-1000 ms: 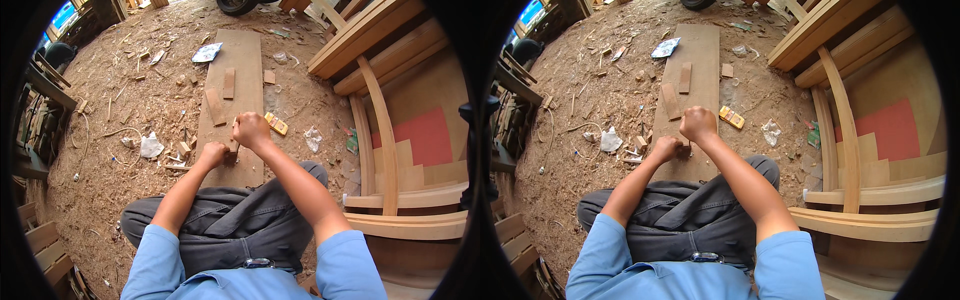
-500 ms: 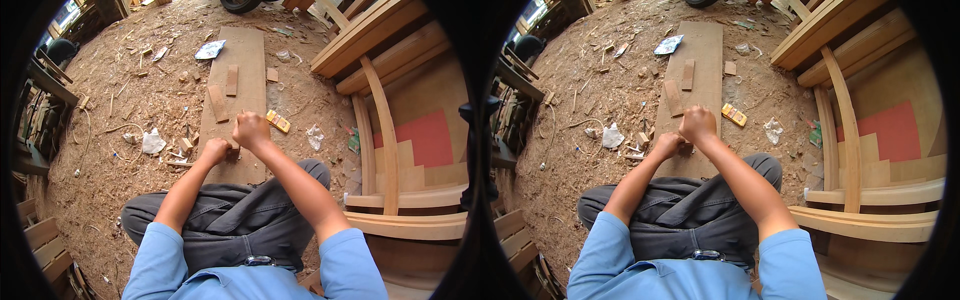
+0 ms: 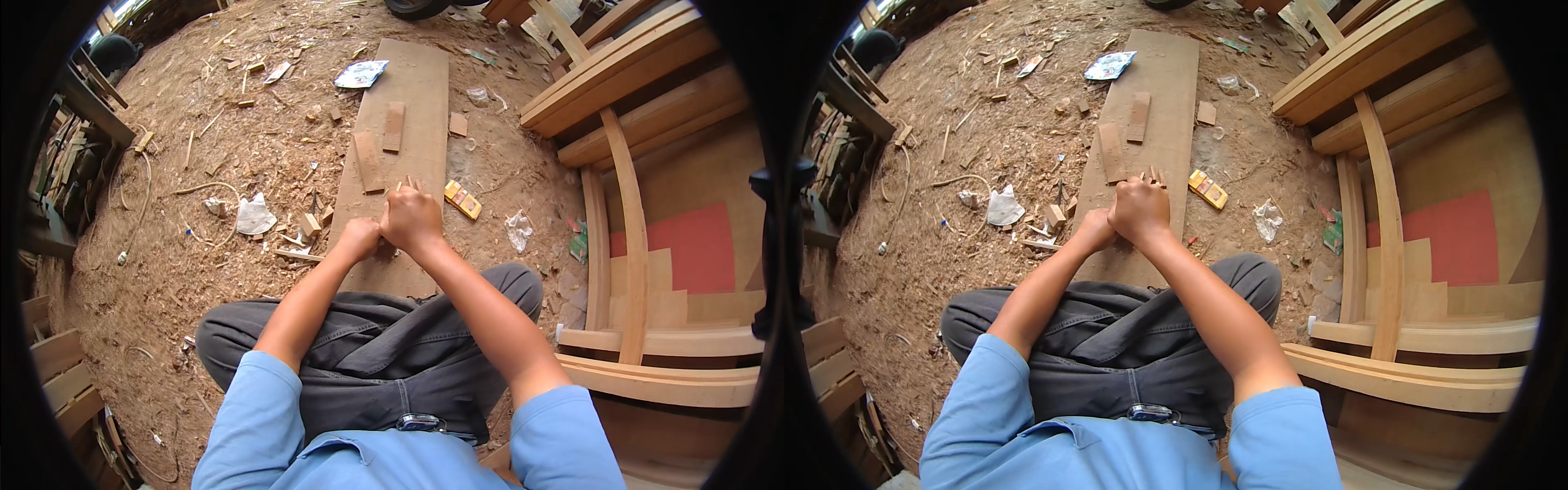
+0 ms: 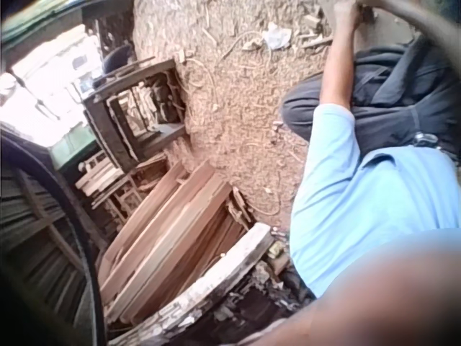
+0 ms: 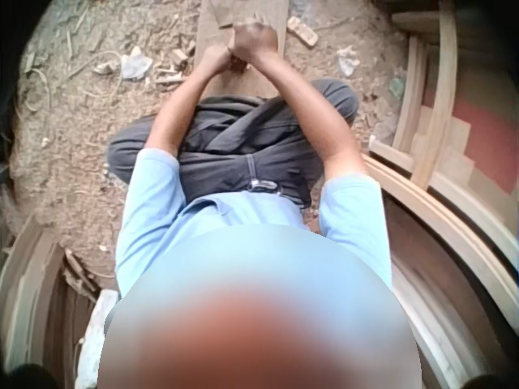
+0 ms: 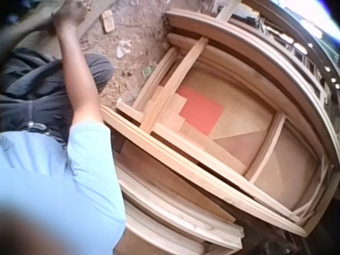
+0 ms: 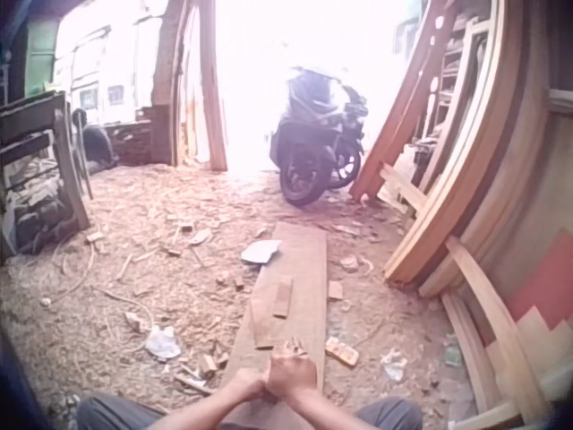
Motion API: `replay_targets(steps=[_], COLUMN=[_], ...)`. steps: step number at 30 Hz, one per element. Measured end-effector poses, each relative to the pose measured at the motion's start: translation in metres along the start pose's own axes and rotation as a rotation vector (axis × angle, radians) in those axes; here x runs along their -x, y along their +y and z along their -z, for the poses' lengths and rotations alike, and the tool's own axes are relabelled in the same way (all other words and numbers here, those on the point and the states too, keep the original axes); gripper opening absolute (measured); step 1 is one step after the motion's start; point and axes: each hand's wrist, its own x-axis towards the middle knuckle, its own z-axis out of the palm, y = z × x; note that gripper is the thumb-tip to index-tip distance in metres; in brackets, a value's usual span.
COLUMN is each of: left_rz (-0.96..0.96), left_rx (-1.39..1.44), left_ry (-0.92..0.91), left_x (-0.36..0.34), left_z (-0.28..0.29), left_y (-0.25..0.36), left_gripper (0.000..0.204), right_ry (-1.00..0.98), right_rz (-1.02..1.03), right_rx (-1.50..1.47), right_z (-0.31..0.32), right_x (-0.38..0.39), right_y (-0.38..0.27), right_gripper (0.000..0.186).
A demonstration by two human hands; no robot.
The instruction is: The person sits on the floor and uses a chisel to carve small wooden blocks placed on a flat board. They repeatedly chip away material, rotate the blocks, and clear shavings by hand.
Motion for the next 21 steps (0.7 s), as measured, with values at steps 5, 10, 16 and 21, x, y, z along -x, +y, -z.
replay_targets(steps=[5, 10, 16, 21], left_rz=[-0.082, -0.048, -0.074, -0.081], left_rx=[0.041, 0.049, 0.027, 0.028], left_ry=[-0.02, -0.085, -0.07, -0.067], left_x=[0.001, 0.001, 0.0, -0.002], left_z=[0.012, 0.018, 0.014, 0.01], left_y=[0.003, 0.007, 0.005, 0.004], left_gripper=[0.013, 0.014, 0.012, 0.015], right_ry=[0.103, 0.084, 0.221, 0.115], right_rz=[-0.055, -0.018, -0.007, -0.062], right_rx=[0.024, 0.005, -0.003, -0.013], right_z=[0.002, 0.0, 0.001, 0.005], right_x=[-0.005, -0.003, -0.004, 0.002], right_y=[0.015, 0.014, 0.015, 0.019], right_gripper=[0.021, 0.02, 0.019, 0.019])
